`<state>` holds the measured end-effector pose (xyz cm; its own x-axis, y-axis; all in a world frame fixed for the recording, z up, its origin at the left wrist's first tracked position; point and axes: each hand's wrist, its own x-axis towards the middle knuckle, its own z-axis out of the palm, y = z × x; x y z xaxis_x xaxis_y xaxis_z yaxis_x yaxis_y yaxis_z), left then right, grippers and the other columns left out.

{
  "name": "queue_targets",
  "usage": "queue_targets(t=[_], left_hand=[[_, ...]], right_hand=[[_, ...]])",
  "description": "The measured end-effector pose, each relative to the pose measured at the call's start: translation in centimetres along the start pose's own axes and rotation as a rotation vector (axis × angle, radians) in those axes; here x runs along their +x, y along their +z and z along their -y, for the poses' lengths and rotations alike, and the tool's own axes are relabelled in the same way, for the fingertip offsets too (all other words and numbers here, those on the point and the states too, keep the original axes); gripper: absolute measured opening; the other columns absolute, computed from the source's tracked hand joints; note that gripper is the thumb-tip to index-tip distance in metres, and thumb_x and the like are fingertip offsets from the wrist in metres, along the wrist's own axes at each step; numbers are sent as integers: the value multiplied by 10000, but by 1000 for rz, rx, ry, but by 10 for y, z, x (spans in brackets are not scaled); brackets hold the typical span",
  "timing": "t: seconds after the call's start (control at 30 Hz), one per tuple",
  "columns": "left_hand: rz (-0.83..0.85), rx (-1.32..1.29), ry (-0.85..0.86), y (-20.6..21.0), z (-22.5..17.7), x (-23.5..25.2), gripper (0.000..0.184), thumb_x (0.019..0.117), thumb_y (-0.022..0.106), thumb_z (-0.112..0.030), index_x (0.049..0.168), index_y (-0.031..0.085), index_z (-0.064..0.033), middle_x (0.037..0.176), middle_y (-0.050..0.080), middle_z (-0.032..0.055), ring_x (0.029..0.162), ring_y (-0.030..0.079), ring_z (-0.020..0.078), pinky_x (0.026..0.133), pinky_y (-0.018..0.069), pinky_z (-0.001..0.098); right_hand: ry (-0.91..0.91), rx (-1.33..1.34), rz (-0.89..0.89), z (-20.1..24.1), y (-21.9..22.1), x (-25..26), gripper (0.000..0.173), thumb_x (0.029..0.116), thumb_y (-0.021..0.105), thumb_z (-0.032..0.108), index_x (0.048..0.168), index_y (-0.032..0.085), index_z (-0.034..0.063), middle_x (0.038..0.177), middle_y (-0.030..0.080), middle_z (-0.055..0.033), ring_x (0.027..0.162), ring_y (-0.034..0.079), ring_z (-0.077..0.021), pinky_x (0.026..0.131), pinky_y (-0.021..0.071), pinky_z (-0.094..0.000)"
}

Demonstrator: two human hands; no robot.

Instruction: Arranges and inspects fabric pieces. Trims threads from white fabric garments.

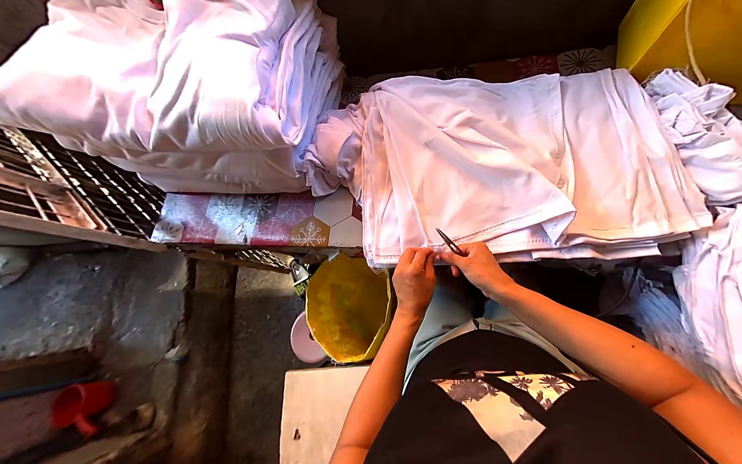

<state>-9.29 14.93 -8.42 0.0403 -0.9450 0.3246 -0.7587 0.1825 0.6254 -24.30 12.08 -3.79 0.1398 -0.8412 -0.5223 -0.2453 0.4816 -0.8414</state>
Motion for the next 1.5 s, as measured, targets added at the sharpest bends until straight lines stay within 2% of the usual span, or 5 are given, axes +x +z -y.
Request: queue_targets(t=[0.4,0.93,1.07,1.27,1.5], left_hand=[[-5,18,27,-8,-12,-7,169,952,644,-59,1059,733,37,1032,711,210,971,702,369,854,581,469],[13,16,98,-4,-15,-11,117,914,671,-67,917,779,-23,862,705,133,862,680,312,777,569,411],[180,-191,-210,-22,-21,-4,210,1011,564,-100,1049,744,0,961,732,120,871,703,191,826,574,368],[317,-603,-649,-21,-26,17,183,1007,650,-144,951,730,11,816,711,50,742,671,66,752,572,264],[236,-593,-584,-19,-28,11,138,1005,629,-103,984,716,2,798,719,11,712,671,41,715,565,235]], right_hand=[[9,13,-91,-1,13,2,306,990,687,154,717,611,38,569,545,43,510,472,-28,557,414,-226],[14,164,-133,-5,19,1,305,1006,660,130,717,620,42,570,557,38,496,473,-25,521,399,-215],[-23,192,-132,-12,17,-4,289,995,671,122,720,613,56,550,537,57,478,455,-17,508,387,-202],[-93,216,-55,-16,14,-14,182,988,648,67,813,680,26,604,572,63,524,501,-1,556,443,-182],[-25,188,155,-6,-21,-17,336,1098,490,254,950,690,28,576,463,97,463,377,7,461,324,-170]])
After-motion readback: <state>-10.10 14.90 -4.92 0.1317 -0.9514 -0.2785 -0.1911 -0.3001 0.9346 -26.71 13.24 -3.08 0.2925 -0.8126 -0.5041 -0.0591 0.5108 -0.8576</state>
